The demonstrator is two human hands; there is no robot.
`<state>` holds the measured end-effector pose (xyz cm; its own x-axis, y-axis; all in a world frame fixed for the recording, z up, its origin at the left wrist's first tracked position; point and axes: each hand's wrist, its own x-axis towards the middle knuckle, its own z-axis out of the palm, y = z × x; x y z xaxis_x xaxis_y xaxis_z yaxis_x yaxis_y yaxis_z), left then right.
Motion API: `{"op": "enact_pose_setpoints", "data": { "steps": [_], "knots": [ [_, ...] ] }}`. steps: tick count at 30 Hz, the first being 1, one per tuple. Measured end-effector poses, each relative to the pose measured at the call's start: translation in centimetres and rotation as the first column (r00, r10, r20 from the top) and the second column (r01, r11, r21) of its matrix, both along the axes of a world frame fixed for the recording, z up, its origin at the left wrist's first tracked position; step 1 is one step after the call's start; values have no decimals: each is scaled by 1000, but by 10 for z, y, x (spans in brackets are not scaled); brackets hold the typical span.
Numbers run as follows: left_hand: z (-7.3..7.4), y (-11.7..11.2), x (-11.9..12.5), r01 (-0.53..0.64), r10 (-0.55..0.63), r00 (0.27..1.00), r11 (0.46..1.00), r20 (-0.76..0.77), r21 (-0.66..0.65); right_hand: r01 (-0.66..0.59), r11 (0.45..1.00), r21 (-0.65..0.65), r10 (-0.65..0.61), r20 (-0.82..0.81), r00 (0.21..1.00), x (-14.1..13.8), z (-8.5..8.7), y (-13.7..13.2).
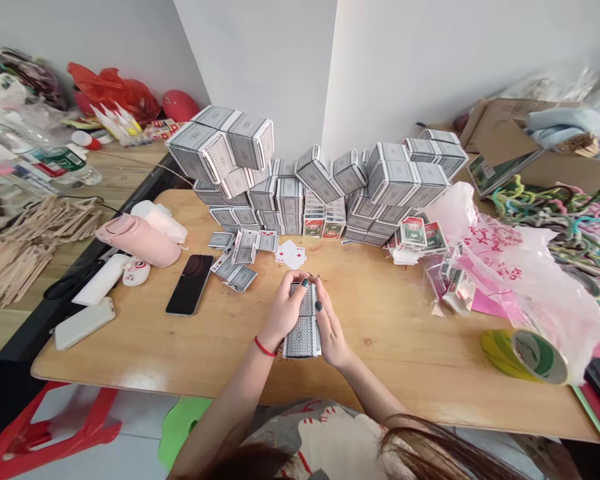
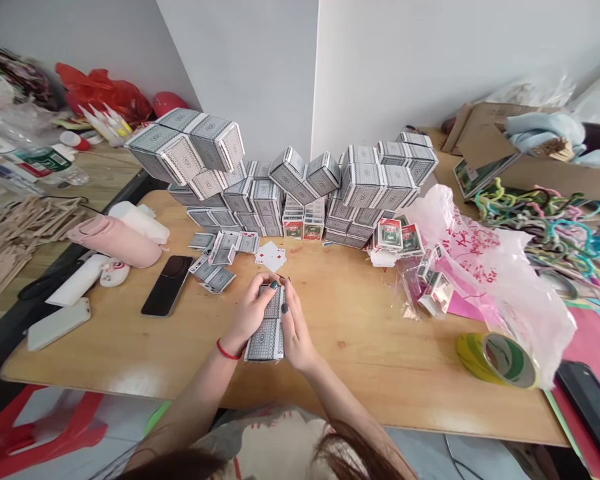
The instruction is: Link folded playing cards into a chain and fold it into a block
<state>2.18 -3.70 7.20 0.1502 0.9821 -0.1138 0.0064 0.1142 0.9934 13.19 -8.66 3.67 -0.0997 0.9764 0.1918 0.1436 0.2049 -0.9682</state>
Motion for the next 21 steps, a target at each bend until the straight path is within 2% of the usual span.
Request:
{"op": "enact_pose_setpoints", "data": {
  "steps": [5, 7, 10, 11, 15, 21],
  "knots": [
    [0, 2, 0, -29, 30, 999, 999, 25, -43, 26, 999, 29, -28, 90, 995, -1, -1, -1],
    [1, 5, 2, -35, 43, 997, 993, 68, -115, 57, 997, 43, -62, 100, 993, 0, 1, 2],
    [4, 11, 8, -10, 80, 968, 959, 236, -282, 100, 994, 46, -104, 107, 989, 7, 11, 13],
    [4, 13, 10, 13, 95, 948, 943, 304, -334, 92, 995, 41, -96, 111, 989, 11, 15, 18],
    [3, 20, 19, 155, 109, 859, 876, 500, -457, -71, 996, -44, 75, 77, 994, 29, 31, 34],
    [-2, 31, 16, 336, 33, 825, 774, 565, -536, -133, 984, -115, 140, 55, 989, 44, 37, 23]
  ]
}}
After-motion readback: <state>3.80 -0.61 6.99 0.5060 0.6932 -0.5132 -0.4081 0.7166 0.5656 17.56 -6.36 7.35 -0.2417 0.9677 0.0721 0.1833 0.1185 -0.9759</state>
